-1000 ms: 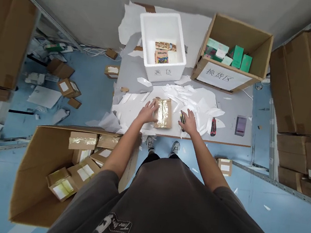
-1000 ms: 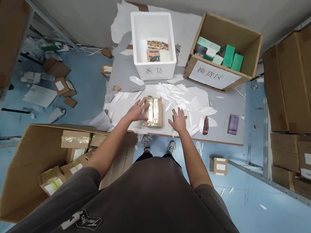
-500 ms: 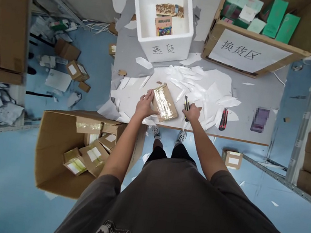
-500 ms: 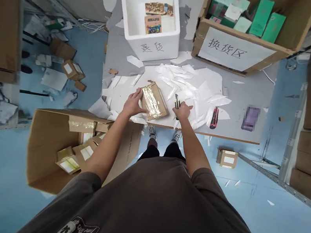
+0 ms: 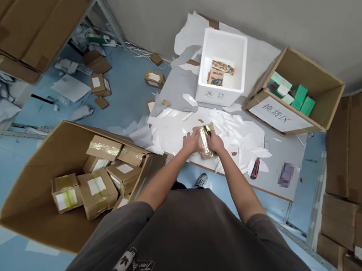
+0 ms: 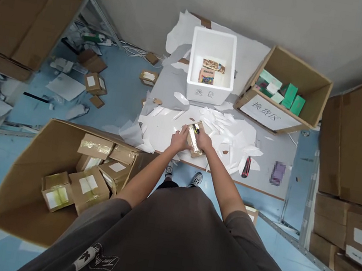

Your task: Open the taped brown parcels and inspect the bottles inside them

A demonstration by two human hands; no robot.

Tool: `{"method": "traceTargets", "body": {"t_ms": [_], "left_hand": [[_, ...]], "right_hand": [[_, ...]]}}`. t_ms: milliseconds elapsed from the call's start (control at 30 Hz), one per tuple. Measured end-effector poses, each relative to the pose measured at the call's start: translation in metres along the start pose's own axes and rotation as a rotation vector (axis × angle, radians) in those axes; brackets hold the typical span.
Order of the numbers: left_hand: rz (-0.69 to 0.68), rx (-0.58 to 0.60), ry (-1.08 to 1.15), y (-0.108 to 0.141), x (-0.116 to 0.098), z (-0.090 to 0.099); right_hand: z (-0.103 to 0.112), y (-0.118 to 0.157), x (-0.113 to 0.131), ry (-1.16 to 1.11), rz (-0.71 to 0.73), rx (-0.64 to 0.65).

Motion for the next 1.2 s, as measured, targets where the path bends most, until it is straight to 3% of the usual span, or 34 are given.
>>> {"method": "traceTargets", "body": {"t_ms": [233, 467, 700, 1033, 1200], "left_hand": [[-0.019, 0.013, 0.058, 0.0, -0.002, 0.0], [-0.016, 0.027, 0.048, 0.002, 0.0, 0.0], [-0.021, 0.006, 0.094, 0.003, 0.003, 0.0], [-0.002, -0.029, 0.06, 0.001, 0.001, -0.003], [0.022, -0.034, 0.036, -0.001, -0.004, -0.005]], "right_hand": [[-0.003, 0.008, 0.025, 0.299, -0.109, 0.04], [0.006, -0.002, 0.04, 0.448, -0.08, 0.153], [-0.002, 0.013, 0.025, 0.453, -0.1, 0.225], [-0.015, 0.097, -0.023, 0.358, -0.214, 0.342], [-0.016, 0.12, -0.039, 0.339, -0.193, 0.348]]}}
Point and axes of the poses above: each hand's wrist, its own y-axis away from the middle knuckle, its own z-axis out of the back of the hand, x = y × z, the point moved 7 cm from there along -y, towards the middle knuckle, and after that the axes turned 8 degrees about -x, right-handed, at the moved point
